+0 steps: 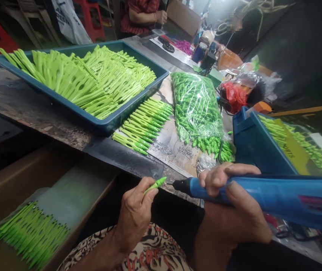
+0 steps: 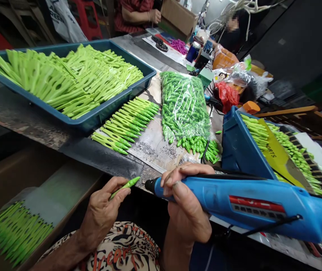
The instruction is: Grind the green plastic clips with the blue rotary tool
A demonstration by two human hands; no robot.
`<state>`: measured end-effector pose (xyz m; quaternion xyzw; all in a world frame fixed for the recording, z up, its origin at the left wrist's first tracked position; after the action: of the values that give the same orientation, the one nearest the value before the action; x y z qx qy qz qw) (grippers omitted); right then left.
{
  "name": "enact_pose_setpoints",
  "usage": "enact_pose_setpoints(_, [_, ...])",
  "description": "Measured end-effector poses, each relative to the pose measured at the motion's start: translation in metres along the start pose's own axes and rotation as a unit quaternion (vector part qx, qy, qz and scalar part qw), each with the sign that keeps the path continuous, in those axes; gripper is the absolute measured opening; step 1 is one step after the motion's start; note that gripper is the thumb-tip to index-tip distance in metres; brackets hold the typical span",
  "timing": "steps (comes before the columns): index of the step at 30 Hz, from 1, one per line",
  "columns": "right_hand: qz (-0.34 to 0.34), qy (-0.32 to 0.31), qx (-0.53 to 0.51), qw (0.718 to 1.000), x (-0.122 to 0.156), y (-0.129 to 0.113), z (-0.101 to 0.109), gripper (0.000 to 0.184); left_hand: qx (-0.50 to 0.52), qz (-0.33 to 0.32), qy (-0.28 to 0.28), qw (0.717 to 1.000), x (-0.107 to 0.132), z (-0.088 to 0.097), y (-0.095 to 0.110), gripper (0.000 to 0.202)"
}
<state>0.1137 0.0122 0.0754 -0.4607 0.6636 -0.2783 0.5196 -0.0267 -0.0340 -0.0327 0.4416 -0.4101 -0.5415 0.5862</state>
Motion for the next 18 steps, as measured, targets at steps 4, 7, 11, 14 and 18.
enact_pose_setpoints(4, [-0.005, 0.007, -0.009, 1.0, 0.002, 0.0, -0.001, 0.02, 0.173, 0.146, -0.044, 0.973, 0.001, -0.001, -0.011, 0.013])
enact_pose_setpoints(7, [-0.007, 0.005, -0.012, 1.0, 0.002, 0.002, -0.004, 0.02, 0.255, 0.184, -0.062, 0.947, 0.004, -0.001, -0.012, 0.017])
enact_pose_setpoints(11, [-0.01, -0.001, -0.013, 1.0, 0.002, 0.005, -0.011, 0.019, 0.338, 0.221, -0.058, 0.913, 0.008, -0.002, -0.015, 0.018])
enact_pose_setpoints(14, [-0.011, -0.006, -0.001, 1.0, 0.002, 0.006, -0.016, 0.019, 0.357, 0.251, -0.045, 0.899, 0.008, -0.004, -0.019, 0.018])
enact_pose_setpoints(18, [-0.02, -0.01, 0.014, 1.0, 0.002, 0.008, -0.022, 0.02, 0.366, 0.263, -0.033, 0.892, 0.005, -0.006, -0.022, 0.02])
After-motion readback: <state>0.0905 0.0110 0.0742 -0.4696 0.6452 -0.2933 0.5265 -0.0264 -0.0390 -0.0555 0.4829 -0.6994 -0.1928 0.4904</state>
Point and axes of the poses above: each hand's wrist, its own x-axis away from the middle knuckle, its own z-axis out of the back of the hand, y = z × x, the point moved 5 cm from there along -x, towards the middle knuckle, and after that the axes turned 5 degrees about -y, right-handed, at the moved point
